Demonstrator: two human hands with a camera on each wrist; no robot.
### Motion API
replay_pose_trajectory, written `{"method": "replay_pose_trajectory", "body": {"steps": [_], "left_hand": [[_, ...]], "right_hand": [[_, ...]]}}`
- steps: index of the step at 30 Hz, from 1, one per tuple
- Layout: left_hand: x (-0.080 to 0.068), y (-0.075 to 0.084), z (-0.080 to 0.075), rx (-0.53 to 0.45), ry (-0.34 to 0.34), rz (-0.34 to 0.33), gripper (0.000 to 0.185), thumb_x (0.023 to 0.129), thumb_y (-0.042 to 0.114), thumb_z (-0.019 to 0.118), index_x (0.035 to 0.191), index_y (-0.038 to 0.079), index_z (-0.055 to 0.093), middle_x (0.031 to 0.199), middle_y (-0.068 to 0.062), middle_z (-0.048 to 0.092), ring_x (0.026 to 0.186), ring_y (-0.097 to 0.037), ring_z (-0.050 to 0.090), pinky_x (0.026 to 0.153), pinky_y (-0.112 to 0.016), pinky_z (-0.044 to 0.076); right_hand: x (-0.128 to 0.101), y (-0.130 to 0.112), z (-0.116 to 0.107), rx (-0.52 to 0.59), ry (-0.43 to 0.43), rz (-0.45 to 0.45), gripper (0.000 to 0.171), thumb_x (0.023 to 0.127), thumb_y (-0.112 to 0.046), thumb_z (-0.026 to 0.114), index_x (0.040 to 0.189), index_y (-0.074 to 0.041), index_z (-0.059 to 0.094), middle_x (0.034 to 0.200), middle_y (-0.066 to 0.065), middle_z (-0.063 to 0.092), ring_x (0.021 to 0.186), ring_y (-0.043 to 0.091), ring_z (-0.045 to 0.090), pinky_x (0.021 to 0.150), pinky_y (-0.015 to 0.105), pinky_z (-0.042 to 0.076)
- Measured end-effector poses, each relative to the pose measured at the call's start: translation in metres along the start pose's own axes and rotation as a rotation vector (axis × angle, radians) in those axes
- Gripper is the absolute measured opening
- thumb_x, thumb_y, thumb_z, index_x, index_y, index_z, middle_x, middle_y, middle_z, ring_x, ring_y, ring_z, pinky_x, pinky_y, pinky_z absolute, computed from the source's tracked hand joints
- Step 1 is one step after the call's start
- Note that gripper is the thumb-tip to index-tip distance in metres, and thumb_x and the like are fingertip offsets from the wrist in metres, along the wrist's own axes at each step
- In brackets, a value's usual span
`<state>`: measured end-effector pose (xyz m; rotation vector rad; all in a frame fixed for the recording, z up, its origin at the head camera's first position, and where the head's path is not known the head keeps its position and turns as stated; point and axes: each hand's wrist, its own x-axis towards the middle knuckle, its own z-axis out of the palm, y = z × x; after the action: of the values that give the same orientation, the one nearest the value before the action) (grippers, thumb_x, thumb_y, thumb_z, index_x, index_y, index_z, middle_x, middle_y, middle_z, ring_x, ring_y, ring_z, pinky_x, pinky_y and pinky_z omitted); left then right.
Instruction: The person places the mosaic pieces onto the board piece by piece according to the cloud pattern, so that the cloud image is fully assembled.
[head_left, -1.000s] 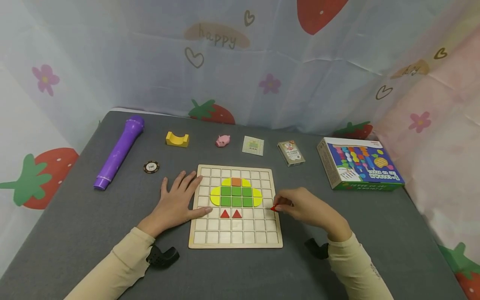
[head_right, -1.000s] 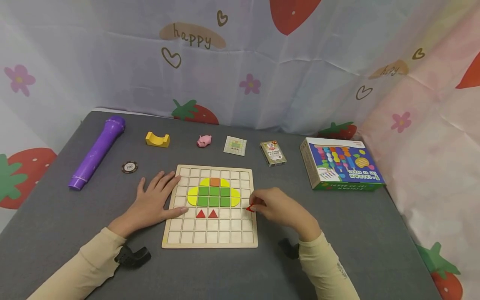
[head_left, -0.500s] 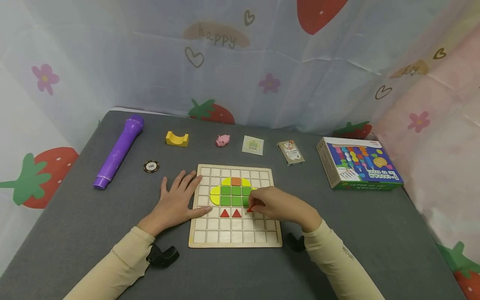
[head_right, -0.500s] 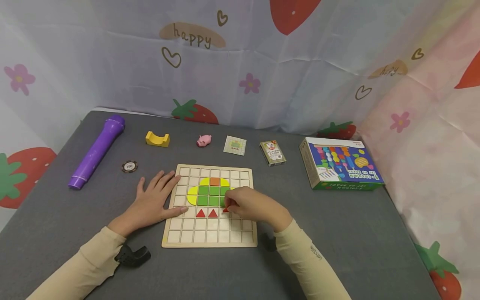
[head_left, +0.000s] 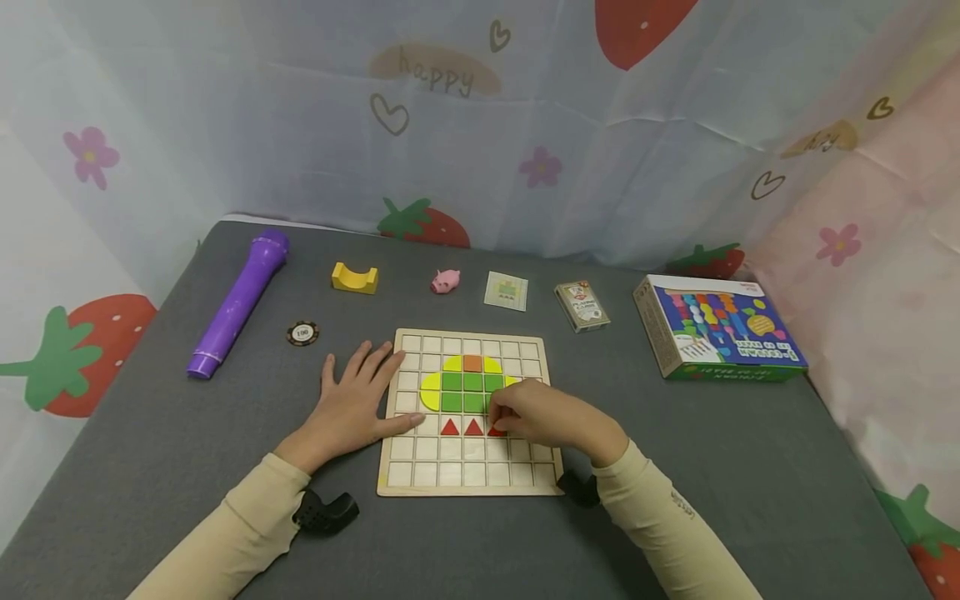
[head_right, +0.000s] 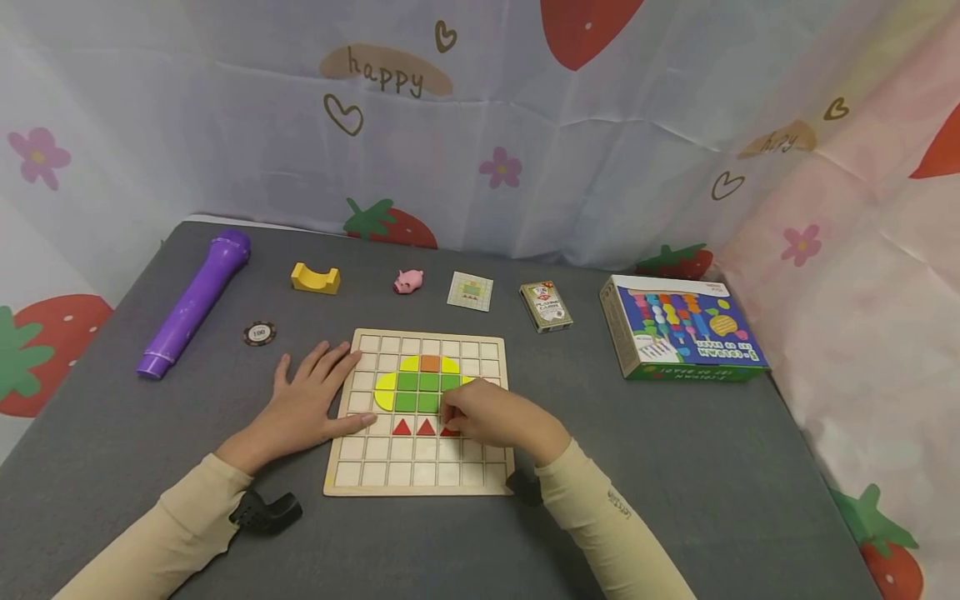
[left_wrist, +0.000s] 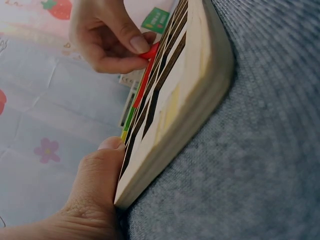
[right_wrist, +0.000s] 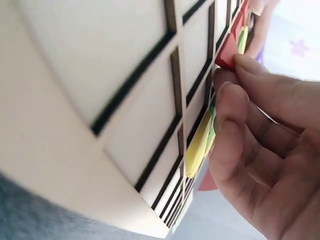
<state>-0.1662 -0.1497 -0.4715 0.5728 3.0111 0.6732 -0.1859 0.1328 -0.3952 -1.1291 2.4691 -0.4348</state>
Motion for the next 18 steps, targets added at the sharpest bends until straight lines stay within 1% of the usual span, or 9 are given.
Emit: {"method": "replay_pose_trajectory", "body": {"steps": [9,18], "left_hand": [[0.0008,-0.0002,0.0022,0.000,0.001,0.004,0.094,0.082,0.064,0.061,0.152,0.011,0.028,0.156,-0.015,0.025,0.144,-0.039,0.014,0.105,-0.072,0.002],[0.0004,0.0003,-0.0010,-0.003,0.002,0.004,0.093,0.082,0.063,0.062,0.151,0.011,0.029,0.156,-0.015,0.025,0.144,-0.039,0.014,0.105,-0.072,0.002]], "right_hand": [[0.0005,-0.0007,0.0036,0.008,0.000,0.050,0.004,0.093,-0.012,0.062,0.089,-0.011,0.064,0.081,-0.005,0.061,0.070,0.007,0.051,0.067,0.022,0.045],[0.0007,-0.0006,0.0052,0.011,0.005,0.032,0.005,0.092,-0.015,0.065,0.090,-0.010,0.065,0.084,-0.004,0.062,0.072,0.008,0.052,0.068,0.023,0.046]]}}
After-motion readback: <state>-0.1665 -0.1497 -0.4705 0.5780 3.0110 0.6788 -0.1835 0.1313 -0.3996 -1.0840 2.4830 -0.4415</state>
